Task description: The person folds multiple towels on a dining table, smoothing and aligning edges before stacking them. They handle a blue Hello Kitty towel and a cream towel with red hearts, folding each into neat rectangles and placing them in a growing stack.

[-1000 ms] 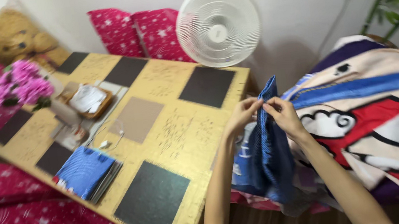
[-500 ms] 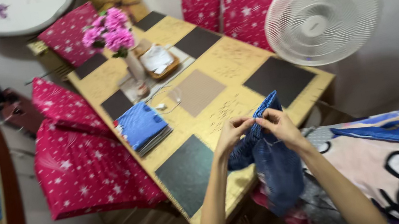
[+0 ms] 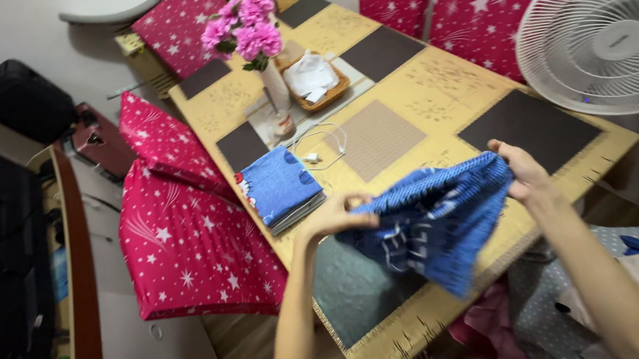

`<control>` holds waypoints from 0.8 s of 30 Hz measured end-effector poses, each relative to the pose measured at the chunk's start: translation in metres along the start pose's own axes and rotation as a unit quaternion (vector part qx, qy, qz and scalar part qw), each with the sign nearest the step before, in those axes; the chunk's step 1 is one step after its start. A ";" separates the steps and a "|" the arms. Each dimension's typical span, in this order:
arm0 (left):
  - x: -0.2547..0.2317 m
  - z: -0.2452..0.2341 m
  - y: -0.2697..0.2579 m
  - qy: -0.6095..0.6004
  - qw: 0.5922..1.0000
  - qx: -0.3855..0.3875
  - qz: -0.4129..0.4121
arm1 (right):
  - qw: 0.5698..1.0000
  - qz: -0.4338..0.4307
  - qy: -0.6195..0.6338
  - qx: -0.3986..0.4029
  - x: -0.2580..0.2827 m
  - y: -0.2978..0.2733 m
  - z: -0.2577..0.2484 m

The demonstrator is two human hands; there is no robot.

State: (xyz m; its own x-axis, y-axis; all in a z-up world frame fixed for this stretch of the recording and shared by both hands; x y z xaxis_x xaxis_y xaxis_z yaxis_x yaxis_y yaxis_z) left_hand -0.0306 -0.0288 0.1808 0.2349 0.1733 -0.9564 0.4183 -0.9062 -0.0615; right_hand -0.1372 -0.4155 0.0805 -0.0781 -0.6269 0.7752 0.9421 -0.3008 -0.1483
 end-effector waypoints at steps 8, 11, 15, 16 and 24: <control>-0.080 -0.089 -0.064 0.447 0.801 -0.397 0.037 | 0.549 -0.076 -0.825 0.106 0.031 -0.028 0.096; -0.088 -0.119 -0.085 0.387 0.821 -0.420 -0.010 | 0.476 -0.104 -0.874 0.004 0.067 -0.007 0.074; -0.067 -0.146 -0.118 0.242 0.925 -0.274 -0.106 | 0.498 -0.160 -0.852 -0.008 0.103 0.028 0.013; -0.054 -0.145 -0.124 0.255 0.927 -0.224 -0.162 | 0.492 -0.106 -0.864 -0.001 0.107 0.039 -0.010; -0.062 -0.185 -0.143 0.499 0.707 -0.437 -0.244 | 0.516 -0.174 -0.831 -0.113 0.205 0.147 -0.047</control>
State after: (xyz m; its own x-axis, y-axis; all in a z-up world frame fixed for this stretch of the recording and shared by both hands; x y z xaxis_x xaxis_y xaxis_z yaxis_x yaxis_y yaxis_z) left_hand 0.0573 0.1616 0.3012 0.1945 0.9649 -0.1765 0.9434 -0.1347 0.3032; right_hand -0.0304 -0.6223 0.1888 0.3346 0.9194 0.2068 0.8885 -0.3809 0.2558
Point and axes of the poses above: each hand's wrist, its own y-axis towards the middle knuckle, its own z-axis out of the palm, x = y × z, the point moved 7 cm from there along y, towards the middle knuckle, and after that the axes turned 5 degrees about -y, right-handed, at the moved point
